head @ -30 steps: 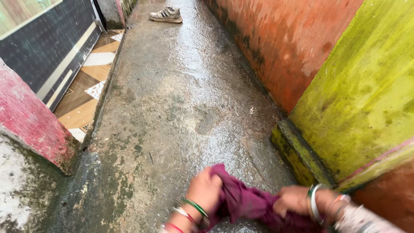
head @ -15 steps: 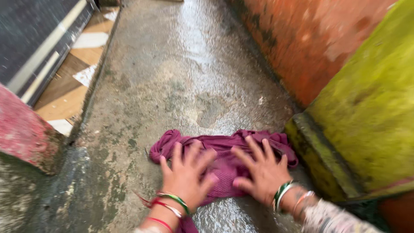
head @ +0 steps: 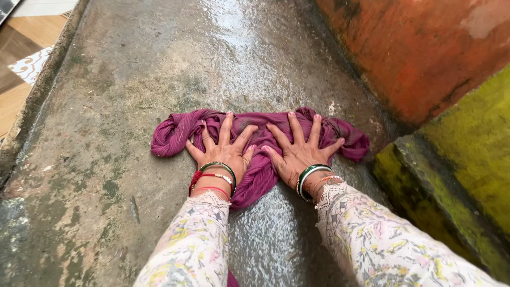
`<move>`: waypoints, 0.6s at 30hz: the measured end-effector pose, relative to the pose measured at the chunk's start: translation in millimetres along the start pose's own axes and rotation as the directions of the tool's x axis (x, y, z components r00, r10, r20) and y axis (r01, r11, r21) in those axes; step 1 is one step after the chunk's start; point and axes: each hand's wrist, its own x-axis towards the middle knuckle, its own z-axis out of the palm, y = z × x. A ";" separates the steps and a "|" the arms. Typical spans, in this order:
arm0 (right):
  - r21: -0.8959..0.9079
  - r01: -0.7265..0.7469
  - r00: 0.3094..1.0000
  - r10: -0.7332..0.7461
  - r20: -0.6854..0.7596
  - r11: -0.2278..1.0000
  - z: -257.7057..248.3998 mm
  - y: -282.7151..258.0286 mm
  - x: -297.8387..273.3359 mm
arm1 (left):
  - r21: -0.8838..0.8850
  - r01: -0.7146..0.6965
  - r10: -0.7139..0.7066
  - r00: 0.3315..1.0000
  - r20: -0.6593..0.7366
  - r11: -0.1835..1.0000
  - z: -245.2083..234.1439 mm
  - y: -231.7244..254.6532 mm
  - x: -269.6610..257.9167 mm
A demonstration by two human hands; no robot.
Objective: The person scrubs a concrete floor with a purple cloth by hand, then wrings the cloth out in a bucket of water and continues scrubbing the floor.
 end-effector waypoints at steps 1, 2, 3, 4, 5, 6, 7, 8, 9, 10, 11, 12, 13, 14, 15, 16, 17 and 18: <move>-0.011 0.018 1.000 -0.018 -0.018 1.000 1.7 -0.3 -1.4 | 0.006 -0.013 0.013 1.000 0.023 1.000 -2.3 -1.5 -1.5; -0.027 0.033 0.998 -0.035 -0.047 0.999 -0.5 1.4 0.1 | 0.009 -0.030 0.030 0.999 0.036 1.000 -7.7 -0.4 0.0; -0.025 0.027 0.998 -0.028 -0.052 0.999 -1.2 2.8 -1.2 | 0.010 -0.038 0.037 0.999 0.033 0.999 -13.4 0.7 -1.0; -0.030 0.037 0.998 -0.039 -0.045 0.999 1.1 4.0 -6.6 | 0.010 -0.032 0.031 0.994 0.101 0.999 -17.8 1.6 -5.2; -0.034 0.048 0.998 -0.049 -0.038 0.998 3.5 5.8 -12.9 | 0.012 -0.027 0.024 0.985 0.169 1.000 -21.6 2.3 -10.5; -0.034 0.040 0.999 -0.041 -0.036 0.999 5.8 9.6 -21.6 | 0.010 -0.034 0.032 0.984 0.173 0.999 -23.8 3.0 -18.6; -0.023 0.095 0.994 -0.097 -0.053 0.995 7.8 14.2 -31.6 | 0.036 -0.063 0.055 0.983 0.175 0.997 -25.1 3.5 -27.8; -0.015 0.153 0.986 -0.153 -0.068 0.988 9.8 18.5 -42.9 | 0.060 -0.089 0.077 0.981 0.180 0.994 -25.4 4.0 -38.9; -0.016 0.146 0.987 -0.146 -0.063 0.989 12.6 19.8 -54.8 | 0.056 -0.094 0.083 0.979 0.186 0.994 -24.9 3.5 -51.5; -0.023 0.150 0.987 -0.151 -0.061 0.988 15.2 20.0 -66.8 | 0.074 -0.124 0.112 0.983 0.146 0.989 -23.7 3.5 -64.4; -0.030 0.154 0.986 -0.155 -0.058 0.988 16.9 21.2 -79.1 | 0.093 -0.153 0.143 0.984 0.107 0.984 -22.5 3.2 -76.9; -0.032 0.147 0.988 -0.148 -0.044 0.989 19.0 23.9 -94.8 | 0.084 -0.157 0.146 0.982 0.121 0.984 -20.4 1.9 -93.2; -0.027 0.164 0.985 -0.165 -0.045 0.986 20.5 26.7 -110.0 | 0.079 -0.207 0.204 0.978 0.050 0.975 -18.6 0.2 -109.9; -0.017 0.190 0.981 -0.190 -0.048 0.982 22.7 26.7 -125.0 | 0.082 -0.250 0.252 0.967 -0.023 0.965 -17.6 -2.7 -127.6; -0.015 0.190 0.981 -0.191 -0.034 0.982 26.0 26.2 -144.6 | 0.078 -0.247 0.248 0.969 -0.010 0.966 -16.4 -3.5 -148.0; -0.017 0.171 0.984 -0.172 -0.036 0.985 28.2 22.8 -163.8 | 0.064 -0.279 0.281 0.959 -0.024 0.958 -18.3 -5.5 -166.4; -0.019 0.152 0.988 -0.152 -0.038 0.988 29.8 19.2 -184.7 | 0.050 -0.312 0.314 0.949 -0.039 0.949 -21.4 -7.2 -186.2; -0.030 0.183 0.981 -0.184 -0.064 0.983 29.6 16.4 -204.3 | 0.044 -0.352 0.354 0.931 -0.090 0.935 -26.2 -7.5 -204.2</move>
